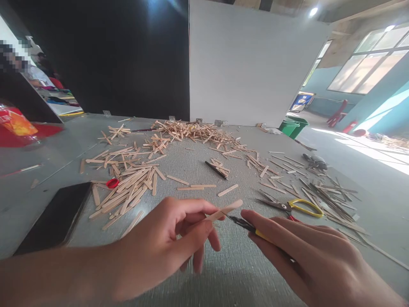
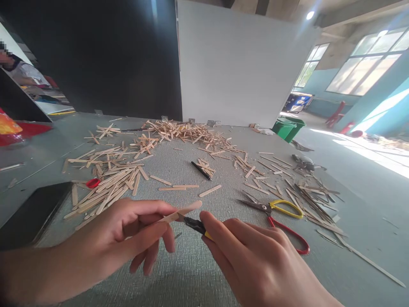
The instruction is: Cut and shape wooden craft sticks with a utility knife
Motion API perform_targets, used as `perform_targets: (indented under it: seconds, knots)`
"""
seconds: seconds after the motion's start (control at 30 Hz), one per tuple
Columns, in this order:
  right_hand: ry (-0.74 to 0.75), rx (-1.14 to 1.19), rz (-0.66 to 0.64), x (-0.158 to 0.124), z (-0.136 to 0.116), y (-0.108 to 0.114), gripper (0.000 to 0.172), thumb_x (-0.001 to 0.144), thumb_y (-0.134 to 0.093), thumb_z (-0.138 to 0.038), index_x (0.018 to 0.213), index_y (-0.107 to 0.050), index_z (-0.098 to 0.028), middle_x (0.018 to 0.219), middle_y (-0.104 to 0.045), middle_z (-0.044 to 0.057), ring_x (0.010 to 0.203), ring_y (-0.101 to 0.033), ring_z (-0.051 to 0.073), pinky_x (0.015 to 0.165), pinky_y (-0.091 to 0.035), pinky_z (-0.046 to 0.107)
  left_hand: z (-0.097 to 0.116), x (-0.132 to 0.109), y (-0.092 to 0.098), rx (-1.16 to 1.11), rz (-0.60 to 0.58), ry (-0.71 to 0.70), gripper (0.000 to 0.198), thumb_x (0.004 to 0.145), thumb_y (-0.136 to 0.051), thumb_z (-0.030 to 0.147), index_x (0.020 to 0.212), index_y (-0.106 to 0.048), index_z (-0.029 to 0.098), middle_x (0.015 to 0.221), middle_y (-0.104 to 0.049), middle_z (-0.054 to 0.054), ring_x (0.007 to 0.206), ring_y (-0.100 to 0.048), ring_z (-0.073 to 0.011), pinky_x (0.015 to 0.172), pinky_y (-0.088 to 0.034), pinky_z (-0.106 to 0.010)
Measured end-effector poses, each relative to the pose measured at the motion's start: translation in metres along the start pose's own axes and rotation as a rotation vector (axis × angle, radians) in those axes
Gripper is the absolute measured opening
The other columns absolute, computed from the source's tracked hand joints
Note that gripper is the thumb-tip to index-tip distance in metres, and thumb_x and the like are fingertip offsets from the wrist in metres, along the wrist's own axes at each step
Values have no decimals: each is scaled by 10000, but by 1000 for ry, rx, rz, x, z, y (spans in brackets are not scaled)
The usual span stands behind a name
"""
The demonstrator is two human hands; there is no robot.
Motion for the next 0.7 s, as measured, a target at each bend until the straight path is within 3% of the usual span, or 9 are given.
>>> perform_targets:
  seconds: [0.37, 0.57, 0.7]
  knots:
    - [-18, 13, -28, -1, 3, -2, 285, 1101, -522, -200, 1377, -590, -179, 849, -736, 9, 574, -636, 118, 500, -451, 258, 4, 6, 3, -47, -7, -3, 450, 1102, -485, 514, 920, -716, 174, 783, -686, -14, 604, -629, -114, 532, -448, -200]
    - [-25, 32, -44, -1, 2, -3, 285, 1096, -518, -185, 1373, -585, -179, 862, -726, 9, 606, -647, 121, 519, -467, 260, 4, 6, 5, -115, 9, -31, 360, 1090, -548, 470, 991, -736, 181, 854, -718, -29, 614, -637, -108, 522, -457, -191]
    - [-20, 38, -43, 2, 2, -3, 324, 1088, -531, -169, 1409, -571, -176, 847, -702, 2, 586, -621, 114, 501, -440, 263, 2, 5, 6, -188, 40, -56, 312, 1073, -595, 442, 1230, -744, 218, 936, -748, -44, 597, -628, -100, 507, -470, -194]
Point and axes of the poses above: each hand's wrist, its own x-axis towards the middle knuckle, its own y-axis out of the back of the hand, z = x × y, the point moved 5 cm from there along x, towards the middle knuckle
